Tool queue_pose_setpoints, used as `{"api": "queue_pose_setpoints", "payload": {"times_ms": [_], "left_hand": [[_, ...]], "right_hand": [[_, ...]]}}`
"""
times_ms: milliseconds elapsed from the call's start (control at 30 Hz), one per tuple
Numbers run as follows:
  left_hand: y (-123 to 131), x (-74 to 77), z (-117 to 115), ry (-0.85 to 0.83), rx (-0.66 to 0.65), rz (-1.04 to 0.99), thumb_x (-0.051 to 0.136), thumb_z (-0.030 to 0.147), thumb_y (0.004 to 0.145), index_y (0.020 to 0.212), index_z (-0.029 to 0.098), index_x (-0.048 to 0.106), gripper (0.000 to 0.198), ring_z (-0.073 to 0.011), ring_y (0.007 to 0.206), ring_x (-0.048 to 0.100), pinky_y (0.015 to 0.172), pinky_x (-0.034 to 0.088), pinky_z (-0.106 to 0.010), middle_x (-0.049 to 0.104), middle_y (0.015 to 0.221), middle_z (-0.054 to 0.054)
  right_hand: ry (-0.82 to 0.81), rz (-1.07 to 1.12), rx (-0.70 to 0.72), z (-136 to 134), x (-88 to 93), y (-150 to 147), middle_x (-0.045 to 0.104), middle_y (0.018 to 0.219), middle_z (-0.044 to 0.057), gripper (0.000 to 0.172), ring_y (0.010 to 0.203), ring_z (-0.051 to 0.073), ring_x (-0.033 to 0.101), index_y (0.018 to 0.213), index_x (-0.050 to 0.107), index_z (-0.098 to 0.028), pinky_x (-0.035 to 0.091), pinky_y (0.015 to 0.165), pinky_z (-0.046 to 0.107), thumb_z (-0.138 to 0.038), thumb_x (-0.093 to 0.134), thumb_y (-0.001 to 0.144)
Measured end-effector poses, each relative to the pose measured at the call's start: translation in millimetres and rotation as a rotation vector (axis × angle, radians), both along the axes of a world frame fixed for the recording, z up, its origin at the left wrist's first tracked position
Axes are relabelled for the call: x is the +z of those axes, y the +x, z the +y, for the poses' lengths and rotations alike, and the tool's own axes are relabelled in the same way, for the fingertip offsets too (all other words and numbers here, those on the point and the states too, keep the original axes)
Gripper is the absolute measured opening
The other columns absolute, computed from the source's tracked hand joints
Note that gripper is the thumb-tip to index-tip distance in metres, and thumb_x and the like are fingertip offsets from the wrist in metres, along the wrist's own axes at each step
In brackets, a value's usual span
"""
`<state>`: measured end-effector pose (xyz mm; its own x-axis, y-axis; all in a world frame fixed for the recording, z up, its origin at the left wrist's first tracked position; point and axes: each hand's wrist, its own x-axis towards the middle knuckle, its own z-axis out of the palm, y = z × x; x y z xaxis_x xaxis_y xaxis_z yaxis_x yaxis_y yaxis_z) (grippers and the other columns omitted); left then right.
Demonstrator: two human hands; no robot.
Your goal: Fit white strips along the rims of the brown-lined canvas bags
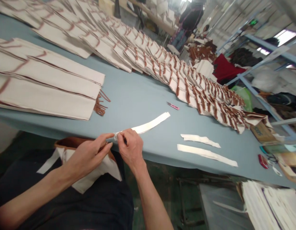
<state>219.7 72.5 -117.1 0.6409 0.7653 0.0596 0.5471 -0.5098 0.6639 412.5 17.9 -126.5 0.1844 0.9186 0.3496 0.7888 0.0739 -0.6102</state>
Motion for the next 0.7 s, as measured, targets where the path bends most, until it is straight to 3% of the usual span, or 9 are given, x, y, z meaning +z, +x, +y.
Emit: {"api": "queue_pose_setpoints", "payload": {"times_ms": [133,333,600,700], "left_hand": [[9,-6.1,0,0.017,-0.048,0.094,0.043,0.032,0.116,0.158,0.016,0.068,0.052,-0.0393,0.098,0.093,0.082,0.069,-0.043,0.094,0.12,-0.017],[2,-13.8,-2,0.034,-0.071,0.157,0.042,0.029,0.116,0.152,0.02,0.073,0.048,-0.0383,0.092,0.093,0.078,0.067,-0.041,0.095,0.107,-0.013],[-7,-13.2,-3,0.035,-0.026,0.119,0.041,0.033,0.118,0.136,0.021,0.074,0.039,-0.0359,0.091,0.094,0.073,0.063,-0.037,0.093,0.096,-0.007],[-9,-10.9,-4,0.057,0.0,0.118,0.042,0.035,0.119,0.145,0.019,0.071,0.042,-0.0348,0.089,0.093,0.074,0.064,-0.037,0.092,0.093,-0.007]], "right_hand": [[-0.011,0.05,0.005,3,-0.4,4,0.079,0.09,0.003,0.027,0.085,0.021,0.071,0.089,0.074,-0.025,0.05,0.08,0.032,-0.022,0.059,0.111],[-0.042,0.107,0.008,6,0.4,9,0.075,0.084,0.001,0.026,0.076,0.019,0.067,0.084,0.072,-0.025,0.048,0.074,0.031,-0.022,0.061,0.108],[-0.077,0.159,0.051,3,3.0,12,0.076,0.089,0.003,0.024,0.081,0.02,0.068,0.084,0.069,-0.026,0.053,0.08,0.033,-0.025,0.065,0.108],[-0.085,0.19,0.046,2,4.0,11,0.076,0.09,0.004,0.025,0.085,0.021,0.068,0.084,0.068,-0.026,0.053,0.083,0.035,-0.027,0.065,0.109]]}}
